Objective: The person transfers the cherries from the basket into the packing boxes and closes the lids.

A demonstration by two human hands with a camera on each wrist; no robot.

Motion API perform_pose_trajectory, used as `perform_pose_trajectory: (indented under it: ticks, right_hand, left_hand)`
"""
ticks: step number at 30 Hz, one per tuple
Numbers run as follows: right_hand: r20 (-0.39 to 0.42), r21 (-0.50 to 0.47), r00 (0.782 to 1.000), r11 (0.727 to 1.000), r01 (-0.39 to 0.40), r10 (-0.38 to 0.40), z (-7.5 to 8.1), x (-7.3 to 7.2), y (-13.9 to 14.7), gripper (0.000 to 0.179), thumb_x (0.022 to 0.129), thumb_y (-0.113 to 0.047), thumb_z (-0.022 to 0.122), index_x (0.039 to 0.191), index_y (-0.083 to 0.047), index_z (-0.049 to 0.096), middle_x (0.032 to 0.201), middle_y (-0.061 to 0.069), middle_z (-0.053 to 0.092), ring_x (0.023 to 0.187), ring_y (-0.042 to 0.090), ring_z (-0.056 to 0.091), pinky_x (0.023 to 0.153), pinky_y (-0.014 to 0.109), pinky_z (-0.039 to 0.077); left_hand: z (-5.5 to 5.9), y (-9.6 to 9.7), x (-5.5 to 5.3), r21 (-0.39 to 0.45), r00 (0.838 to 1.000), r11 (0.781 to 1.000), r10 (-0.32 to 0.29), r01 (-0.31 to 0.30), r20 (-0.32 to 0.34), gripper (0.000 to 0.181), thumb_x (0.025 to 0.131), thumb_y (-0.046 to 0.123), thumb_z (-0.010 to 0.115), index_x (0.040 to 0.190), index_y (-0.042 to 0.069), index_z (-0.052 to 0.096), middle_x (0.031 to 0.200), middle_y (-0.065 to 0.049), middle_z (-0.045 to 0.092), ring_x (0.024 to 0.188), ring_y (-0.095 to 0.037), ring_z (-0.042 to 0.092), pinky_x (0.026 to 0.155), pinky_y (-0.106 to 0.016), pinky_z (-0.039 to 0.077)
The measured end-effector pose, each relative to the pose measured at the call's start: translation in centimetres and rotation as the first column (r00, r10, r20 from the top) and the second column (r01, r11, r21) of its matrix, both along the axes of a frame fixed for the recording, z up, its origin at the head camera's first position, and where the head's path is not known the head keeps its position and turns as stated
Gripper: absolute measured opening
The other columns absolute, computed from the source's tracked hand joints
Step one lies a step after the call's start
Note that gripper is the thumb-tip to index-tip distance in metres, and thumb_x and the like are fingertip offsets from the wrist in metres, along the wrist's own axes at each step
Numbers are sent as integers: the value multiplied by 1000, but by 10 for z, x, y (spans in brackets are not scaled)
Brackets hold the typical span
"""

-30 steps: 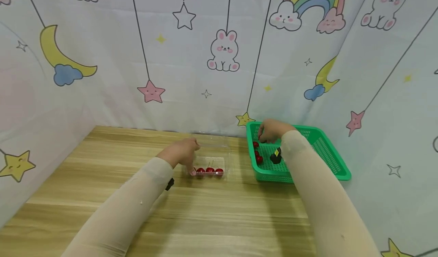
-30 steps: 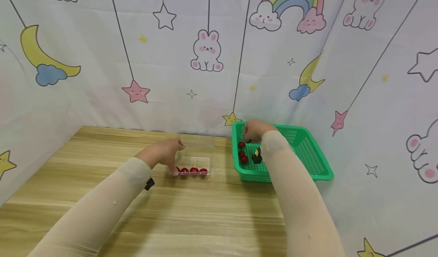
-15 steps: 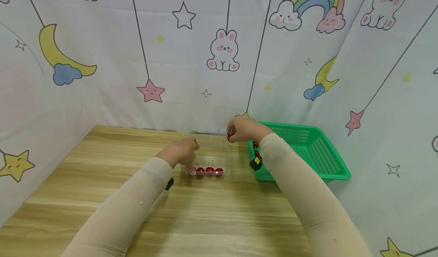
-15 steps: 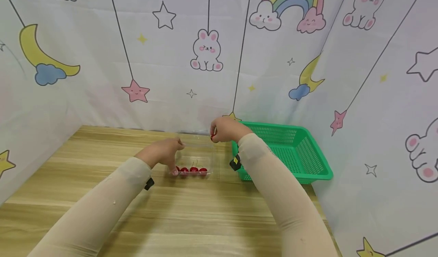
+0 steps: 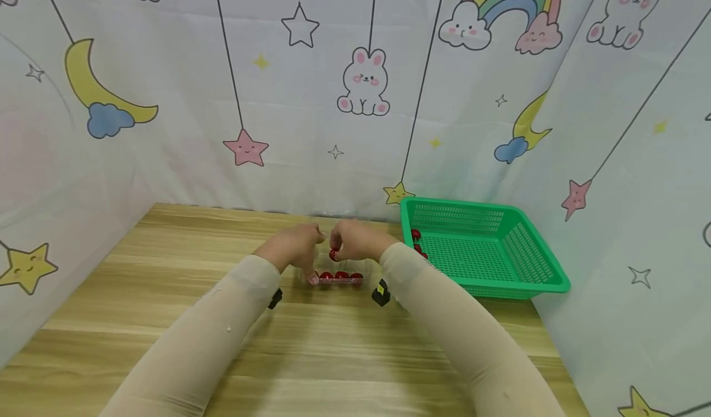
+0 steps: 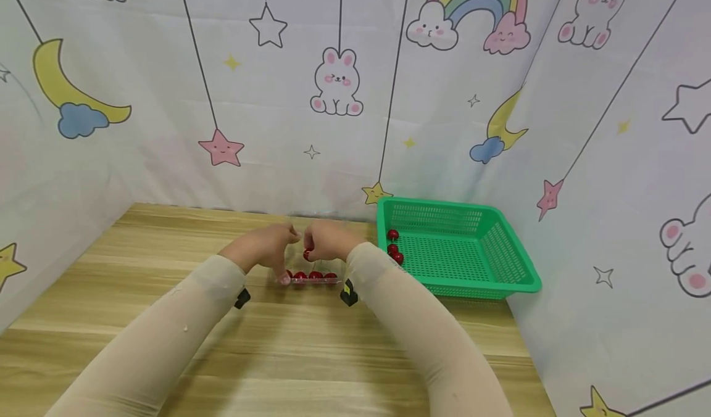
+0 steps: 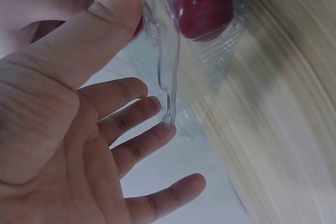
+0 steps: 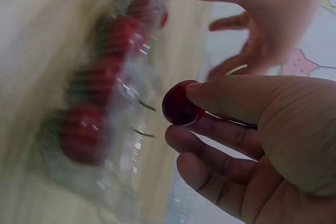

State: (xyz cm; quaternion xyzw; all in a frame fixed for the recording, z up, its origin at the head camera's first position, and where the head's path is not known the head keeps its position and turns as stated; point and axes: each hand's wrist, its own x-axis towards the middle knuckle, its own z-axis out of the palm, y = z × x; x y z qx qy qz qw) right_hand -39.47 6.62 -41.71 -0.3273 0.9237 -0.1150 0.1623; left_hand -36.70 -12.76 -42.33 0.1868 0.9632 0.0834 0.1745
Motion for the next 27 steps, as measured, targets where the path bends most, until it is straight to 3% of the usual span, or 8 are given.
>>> perform_pose_trajectory:
  ticks: [6, 12, 15, 21, 27]
  right_hand:
    - [-33, -10, 998, 999, -46, 46, -22, 3, -13, 12, 105, -15, 82, 116, -16, 88, 116, -1, 86, 107, 15, 79, 94, 35, 67]
    - [6, -95, 999, 995, -43, 44, -33, 6, -18, 14, 107, -9, 78, 118, -12, 87, 107, 1, 86, 82, 8, 73, 76, 26, 62]
    - [14, -130, 999, 991, -32, 34, -34, 8, -17, 17, 107, -10, 79, 122, -10, 86, 112, 3, 87, 86, 9, 76, 78, 25, 63]
    - [17, -111, 1000, 994, -4, 6, -24, 8, -11, 27, 107, -13, 79, 132, -3, 83, 130, 11, 84, 120, 26, 80, 100, 40, 68]
    - [4, -98, 1000, 995, -10, 10, 4, 2, 13, 27, 112, -16, 73, 133, -1, 82, 130, 13, 83, 122, 30, 79, 106, 45, 67]
  left_hand:
    - [-1, -1, 0, 4, 1000, 1000, -10, 10, -15, 113, 73, 43, 109, 169, 14, 57, 174, -14, 49, 157, -41, 55, 124, -60, 54]
    - [-1, -1, 0, 10, 999, 1000, -21, 21, -33, 108, 73, 43, 110, 165, 13, 62, 173, -15, 51, 155, -41, 57, 124, -59, 55]
    - [0, -1, 1, 13, 999, 1000, -25, 25, -34, 108, 73, 43, 110, 164, 11, 62, 174, -16, 50, 156, -42, 57, 125, -59, 54]
    - [0, -1, 1, 25, 1000, 1000, -16, 16, -23, 110, 74, 42, 109, 168, 15, 58, 174, -16, 49, 156, -42, 56, 124, -60, 54]
    - [0, -1, 0, 6, 1000, 1000, -17, 17, -7, 116, 76, 42, 108, 172, 9, 51, 174, -17, 48, 156, -41, 56, 124, -59, 55]
